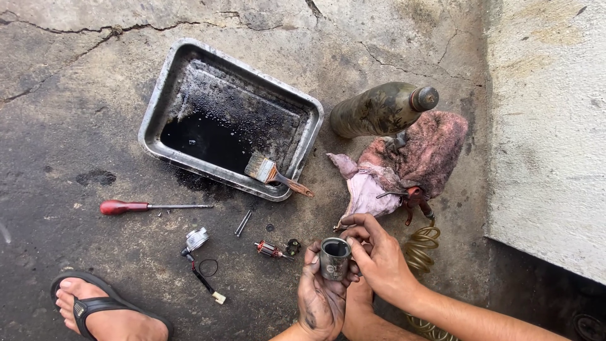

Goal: The person cleans small mechanical parts, likely from a motor, by pouring liquid from a plastic bottle into a metal tray and scrubbing the components with a brush. They also use a screwdriver to manipulate the parts and a rag to wipe them.

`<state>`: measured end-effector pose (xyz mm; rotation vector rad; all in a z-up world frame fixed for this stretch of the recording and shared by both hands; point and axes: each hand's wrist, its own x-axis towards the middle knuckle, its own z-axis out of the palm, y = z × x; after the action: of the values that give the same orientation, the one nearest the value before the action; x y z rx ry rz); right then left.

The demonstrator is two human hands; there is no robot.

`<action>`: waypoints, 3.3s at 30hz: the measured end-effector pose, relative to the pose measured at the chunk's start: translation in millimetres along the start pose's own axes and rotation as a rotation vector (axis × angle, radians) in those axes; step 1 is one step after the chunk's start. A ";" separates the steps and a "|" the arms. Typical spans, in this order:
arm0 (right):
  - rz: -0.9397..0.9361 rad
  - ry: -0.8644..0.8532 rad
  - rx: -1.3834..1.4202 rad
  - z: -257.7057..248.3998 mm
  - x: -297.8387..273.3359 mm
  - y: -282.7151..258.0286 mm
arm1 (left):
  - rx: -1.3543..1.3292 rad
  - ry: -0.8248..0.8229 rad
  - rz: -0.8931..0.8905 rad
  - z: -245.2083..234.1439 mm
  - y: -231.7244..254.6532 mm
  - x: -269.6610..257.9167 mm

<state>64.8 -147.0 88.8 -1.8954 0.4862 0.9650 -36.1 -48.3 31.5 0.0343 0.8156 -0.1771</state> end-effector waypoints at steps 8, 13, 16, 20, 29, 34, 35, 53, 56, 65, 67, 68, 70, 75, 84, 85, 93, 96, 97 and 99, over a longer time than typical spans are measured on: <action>-0.304 0.079 0.114 -0.9 5.6 20.5 | 0.227 -0.064 0.030 -14.4 -12.9 -1.3; -0.265 -0.069 0.422 -17.3 18.9 32.0 | 0.549 -0.260 0.198 -37.8 -16.8 7.3; -0.243 -0.028 0.437 -20.8 17.8 31.0 | 0.620 -0.249 0.190 -31.4 -10.5 6.8; -0.308 0.157 0.247 -22.5 16.0 30.2 | 0.698 -0.182 0.217 -32.3 -1.7 6.8; -0.225 0.213 -0.122 -35.9 14.0 15.9 | 1.523 -0.775 0.871 7.1 61.4 28.5; -0.009 0.120 -0.177 -34.8 14.9 6.6 | 1.996 -0.982 0.752 14.3 64.4 36.2; 0.033 0.099 -0.212 -34.1 15.7 7.3 | 2.127 -1.024 0.707 15.8 63.4 36.9; -0.070 0.081 -0.171 -42.2 25.6 27.6 | 0.350 -0.471 -0.733 -3.3 32.3 14.0; -0.022 0.057 -0.089 -43.5 27.5 20.9 | -0.016 -0.394 -0.800 7.5 33.3 11.3; -0.025 0.072 0.074 -53.2 33.4 31.7 | -0.058 -0.253 -0.683 -3.2 33.3 20.3; 0.006 0.069 0.111 -53.8 31.7 28.0 | 0.031 -0.258 -0.576 -27.9 18.2 28.4; 0.035 0.067 0.147 -51.9 32.7 26.2 | 0.121 -0.263 -0.468 -41.5 12.7 32.9; 0.074 0.071 0.180 -49.1 31.6 25.2 | 0.480 -0.309 -0.195 -36.5 10.9 32.6; 0.048 0.075 0.113 -30.3 44.0 44.1 | 1.594 -0.454 0.796 37.7 53.5 21.9; -0.065 0.052 0.201 -2.2 62.2 21.8 | 1.524 -0.735 0.580 28.4 125.8 67.3; -0.104 0.039 0.098 -3.9 62.0 12.1 | 1.630 -0.672 0.586 32.1 146.1 70.5; -0.361 0.288 -0.782 -71.1 90.1 41.0 | 2.655 -0.237 0.074 14.7 237.5 66.4; -0.648 0.569 -1.062 -109.8 101.9 52.9 | 2.732 -0.141 -0.286 -22.4 227.6 73.6; -0.541 0.624 -1.156 -120.0 103.9 48.1 | 2.767 -0.129 -0.347 -25.0 221.0 72.8; -0.428 0.680 -1.248 -135.4 107.7 43.3 | 2.801 -0.119 -0.408 -50.9 208.2 76.5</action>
<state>159.2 -279.7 15.9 -3.2858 -0.2811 0.2422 14.1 150.8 -66.8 2.4302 -0.1714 -1.5444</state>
